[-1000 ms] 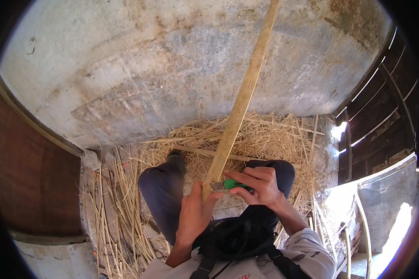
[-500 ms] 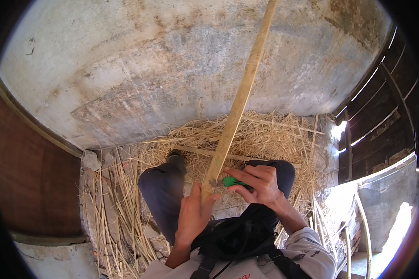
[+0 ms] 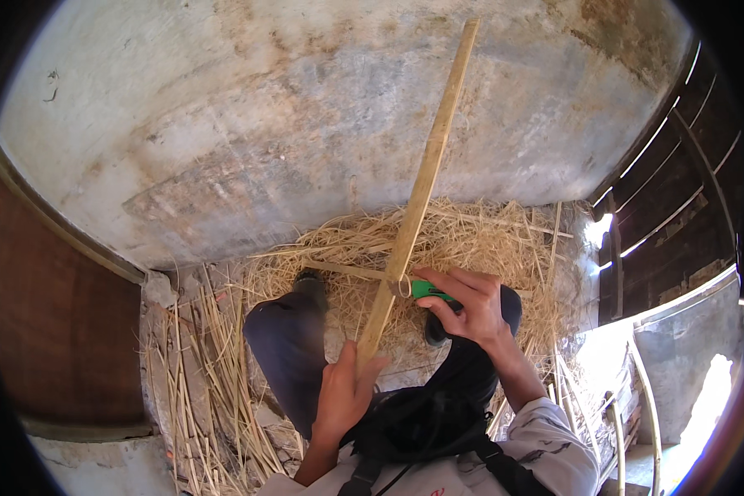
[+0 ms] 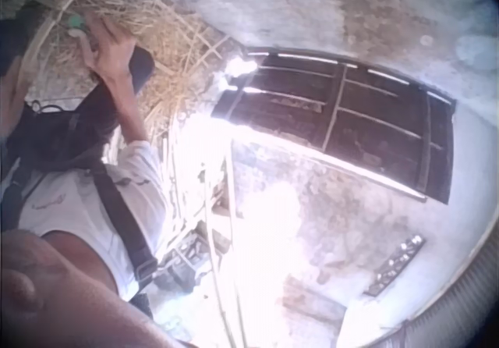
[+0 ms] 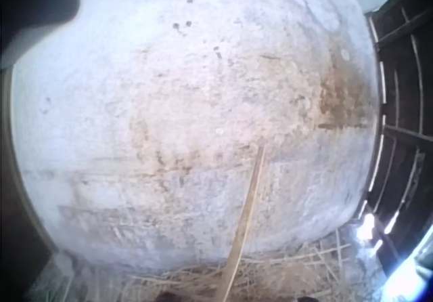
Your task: The person shaves a long wooden stick using a small utility knife and a machete. The person first uses the utility knife to remove thin shavings from the wood and then uses a machete to chop or scrape the surface while sitting on a floor covered in straw.
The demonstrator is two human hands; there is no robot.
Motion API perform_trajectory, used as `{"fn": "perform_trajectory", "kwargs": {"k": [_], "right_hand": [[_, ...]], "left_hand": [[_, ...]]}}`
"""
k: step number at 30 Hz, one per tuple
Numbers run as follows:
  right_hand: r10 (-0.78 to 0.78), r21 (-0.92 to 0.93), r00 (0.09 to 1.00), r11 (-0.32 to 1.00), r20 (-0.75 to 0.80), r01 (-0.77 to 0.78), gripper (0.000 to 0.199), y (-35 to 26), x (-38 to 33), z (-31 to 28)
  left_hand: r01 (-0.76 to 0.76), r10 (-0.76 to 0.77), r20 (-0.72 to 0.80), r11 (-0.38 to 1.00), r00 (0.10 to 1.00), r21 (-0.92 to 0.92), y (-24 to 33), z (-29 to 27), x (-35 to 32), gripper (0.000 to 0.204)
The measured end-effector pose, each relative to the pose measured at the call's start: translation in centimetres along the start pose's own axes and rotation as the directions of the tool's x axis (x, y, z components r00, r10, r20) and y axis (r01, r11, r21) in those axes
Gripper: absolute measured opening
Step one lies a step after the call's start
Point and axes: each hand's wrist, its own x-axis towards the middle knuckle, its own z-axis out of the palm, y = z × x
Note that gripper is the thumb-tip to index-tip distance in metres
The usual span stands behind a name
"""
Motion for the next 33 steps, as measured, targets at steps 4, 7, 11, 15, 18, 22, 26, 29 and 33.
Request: {"fn": "perform_trajectory", "kwargs": {"k": [4,7,11,15,18,22,26,29,33], "right_hand": [[-0.018,0.030,1.000,0.999,-0.005,0.018,0.045,0.6,0.0,0.3],[-0.030,0.030,1.000,0.999,-0.001,0.030,0.045,0.6,0.3,0.4],[-0.057,-0.003,0.998,0.998,0.003,0.057,0.045,0.6,0.5,0.4],[0.011,-0.014,0.999,1.000,-0.035,-0.012,0.040,1.5,0.5,0.1],[0.108,-0.022,0.982,0.993,-0.156,-0.113,0.038,4.4,1.8,-0.6],[0.086,-0.012,0.984,0.996,-0.157,-0.089,0.035,5.9,2.9,-1.4],[0.215,-0.022,0.949,0.974,-0.229,-0.226,0.031,8.4,3.3,-1.4],[0.359,-0.007,0.869,0.923,-0.342,-0.384,0.031,13.1,4.4,-3.6],[0.593,0.490,0.780,0.750,-0.200,-0.445,0.046,13.9,4.5,-3.8]], "left_hand": [[-0.027,0.027,0.004,1.000,1.000,0.012,-0.3,0.0,0.0,0.026],[-0.024,0.024,0.010,1.000,1.000,0.012,-0.3,-0.3,-0.1,0.026],[-0.008,0.008,0.015,1.000,1.000,0.012,-0.2,-0.5,-0.1,0.026],[0.046,-0.046,0.028,0.999,0.999,-0.012,0.3,-0.6,-0.5,0.027],[0.008,-0.010,0.057,0.999,0.998,0.031,-1.4,-0.3,-1.8,0.027],[0.119,-0.120,0.100,0.993,0.988,0.016,-1.1,-0.3,-2.7,0.028],[0.103,-0.105,0.111,0.994,0.988,0.025,-1.3,-0.3,-3.3,0.029],[0.102,-0.110,0.148,0.993,0.983,0.064,-2.1,-0.6,-4.7,0.028],[0.055,-0.063,0.114,0.996,0.991,0.069,-2.9,-1.4,-4.8,0.029]]}}
